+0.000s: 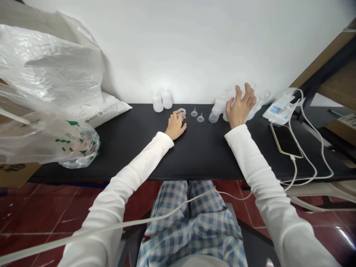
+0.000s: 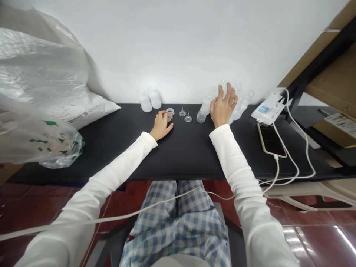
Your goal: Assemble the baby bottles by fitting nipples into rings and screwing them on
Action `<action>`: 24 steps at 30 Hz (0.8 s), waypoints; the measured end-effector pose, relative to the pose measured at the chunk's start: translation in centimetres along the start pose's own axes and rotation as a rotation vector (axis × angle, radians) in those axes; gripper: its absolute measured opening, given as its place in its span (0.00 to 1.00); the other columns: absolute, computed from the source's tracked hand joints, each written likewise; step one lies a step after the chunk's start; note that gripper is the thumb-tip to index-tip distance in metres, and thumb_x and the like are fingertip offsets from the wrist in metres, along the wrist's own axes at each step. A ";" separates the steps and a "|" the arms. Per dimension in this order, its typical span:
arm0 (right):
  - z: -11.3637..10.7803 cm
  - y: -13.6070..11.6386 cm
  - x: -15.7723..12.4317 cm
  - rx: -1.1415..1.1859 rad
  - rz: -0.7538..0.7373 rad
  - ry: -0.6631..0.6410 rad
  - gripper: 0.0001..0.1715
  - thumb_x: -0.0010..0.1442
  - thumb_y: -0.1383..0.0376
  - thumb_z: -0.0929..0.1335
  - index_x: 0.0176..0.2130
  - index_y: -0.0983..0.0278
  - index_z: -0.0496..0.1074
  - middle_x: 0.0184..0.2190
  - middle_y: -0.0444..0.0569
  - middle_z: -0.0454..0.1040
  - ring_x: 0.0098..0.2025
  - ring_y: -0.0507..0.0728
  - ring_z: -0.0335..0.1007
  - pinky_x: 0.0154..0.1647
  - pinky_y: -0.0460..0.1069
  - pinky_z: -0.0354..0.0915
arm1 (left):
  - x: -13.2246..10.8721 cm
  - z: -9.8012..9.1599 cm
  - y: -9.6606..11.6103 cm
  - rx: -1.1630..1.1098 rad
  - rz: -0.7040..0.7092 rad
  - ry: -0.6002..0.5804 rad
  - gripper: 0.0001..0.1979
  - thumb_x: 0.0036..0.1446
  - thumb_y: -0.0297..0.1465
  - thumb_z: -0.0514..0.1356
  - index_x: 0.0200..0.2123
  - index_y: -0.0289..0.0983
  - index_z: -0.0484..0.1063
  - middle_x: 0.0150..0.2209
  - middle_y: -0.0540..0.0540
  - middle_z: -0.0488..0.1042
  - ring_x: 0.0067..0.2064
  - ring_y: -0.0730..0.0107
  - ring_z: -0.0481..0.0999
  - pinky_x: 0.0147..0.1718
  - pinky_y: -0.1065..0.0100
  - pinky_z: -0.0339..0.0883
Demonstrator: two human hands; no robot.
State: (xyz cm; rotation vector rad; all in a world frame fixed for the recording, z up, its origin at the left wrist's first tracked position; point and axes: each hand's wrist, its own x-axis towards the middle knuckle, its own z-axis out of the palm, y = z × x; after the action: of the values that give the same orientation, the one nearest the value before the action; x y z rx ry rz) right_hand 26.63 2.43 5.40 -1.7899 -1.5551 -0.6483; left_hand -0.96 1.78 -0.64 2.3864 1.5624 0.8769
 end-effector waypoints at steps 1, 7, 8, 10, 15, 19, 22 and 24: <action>0.0 0.3 0.0 -0.010 0.022 -0.003 0.32 0.66 0.66 0.58 0.68 0.65 0.58 0.70 0.65 0.54 0.73 0.71 0.47 0.67 0.73 0.50 | 0.0 -0.1 0.1 0.007 0.024 -0.032 0.13 0.63 0.29 0.59 0.50 0.36 0.66 0.60 0.32 0.62 0.59 0.45 0.68 0.60 0.43 0.63; 0.4 0.8 -0.1 -0.020 0.088 0.004 0.28 0.68 0.62 0.58 0.64 0.66 0.60 0.61 0.66 0.62 0.67 0.71 0.55 0.63 0.73 0.53 | 0.2 -0.1 -0.2 -0.029 0.077 -0.144 0.12 0.65 0.30 0.55 0.51 0.36 0.67 0.61 0.34 0.63 0.62 0.50 0.68 0.64 0.47 0.62; 0.6 1.0 -0.1 -0.009 0.094 0.024 0.27 0.68 0.61 0.58 0.63 0.66 0.61 0.59 0.67 0.63 0.65 0.71 0.57 0.61 0.73 0.55 | 0.2 -0.1 -0.3 -0.044 0.089 -0.149 0.12 0.65 0.30 0.55 0.51 0.36 0.67 0.62 0.34 0.63 0.64 0.50 0.67 0.64 0.47 0.62; 0.9 1.2 0.1 0.024 0.096 0.079 0.25 0.68 0.58 0.59 0.60 0.68 0.62 0.56 0.67 0.65 0.60 0.72 0.61 0.58 0.73 0.58 | 0.2 0.0 -0.4 -0.074 0.107 -0.151 0.14 0.65 0.30 0.54 0.53 0.36 0.66 0.65 0.34 0.62 0.67 0.50 0.64 0.66 0.46 0.60; 0.5 1.4 0.4 0.099 0.022 0.173 0.20 0.69 0.56 0.58 0.52 0.67 0.65 0.50 0.65 0.66 0.53 0.70 0.65 0.51 0.70 0.63 | 0.2 0.1 -0.5 -0.108 0.130 -0.122 0.20 0.64 0.29 0.55 0.59 0.36 0.64 0.70 0.33 0.59 0.72 0.50 0.57 0.68 0.43 0.56; -1.5 1.2 0.6 0.189 -0.008 0.292 0.18 0.69 0.56 0.59 0.47 0.66 0.67 0.45 0.64 0.66 0.52 0.71 0.64 0.52 0.70 0.61 | 0.2 -0.2 0.0 -0.143 0.164 -0.074 0.25 0.64 0.30 0.56 0.63 0.37 0.61 0.71 0.32 0.57 0.73 0.50 0.55 0.69 0.43 0.54; -2.9 0.4 0.3 0.316 0.019 0.503 0.21 0.71 0.51 0.56 0.45 0.63 0.66 0.42 0.64 0.64 0.51 0.71 0.64 0.51 0.67 0.62 | -0.1 -0.6 0.6 -0.185 0.245 -0.037 0.28 0.66 0.34 0.56 0.67 0.39 0.55 0.72 0.32 0.55 0.73 0.49 0.55 0.68 0.41 0.54; -3.3 -0.8 -0.3 0.394 0.027 0.615 0.25 0.71 0.46 0.54 0.44 0.62 0.64 0.40 0.60 0.62 0.47 0.68 0.66 0.48 0.66 0.65 | -0.2 -0.7 1.1 -0.213 0.322 -0.039 0.32 0.67 0.38 0.56 0.69 0.41 0.50 0.73 0.32 0.52 0.74 0.48 0.54 0.68 0.41 0.53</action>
State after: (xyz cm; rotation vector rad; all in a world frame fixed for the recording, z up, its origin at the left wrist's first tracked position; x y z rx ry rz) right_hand 25.96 -0.19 7.44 -1.1676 -1.1345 -0.7318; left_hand -0.55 0.94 0.33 2.5153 1.0254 0.9908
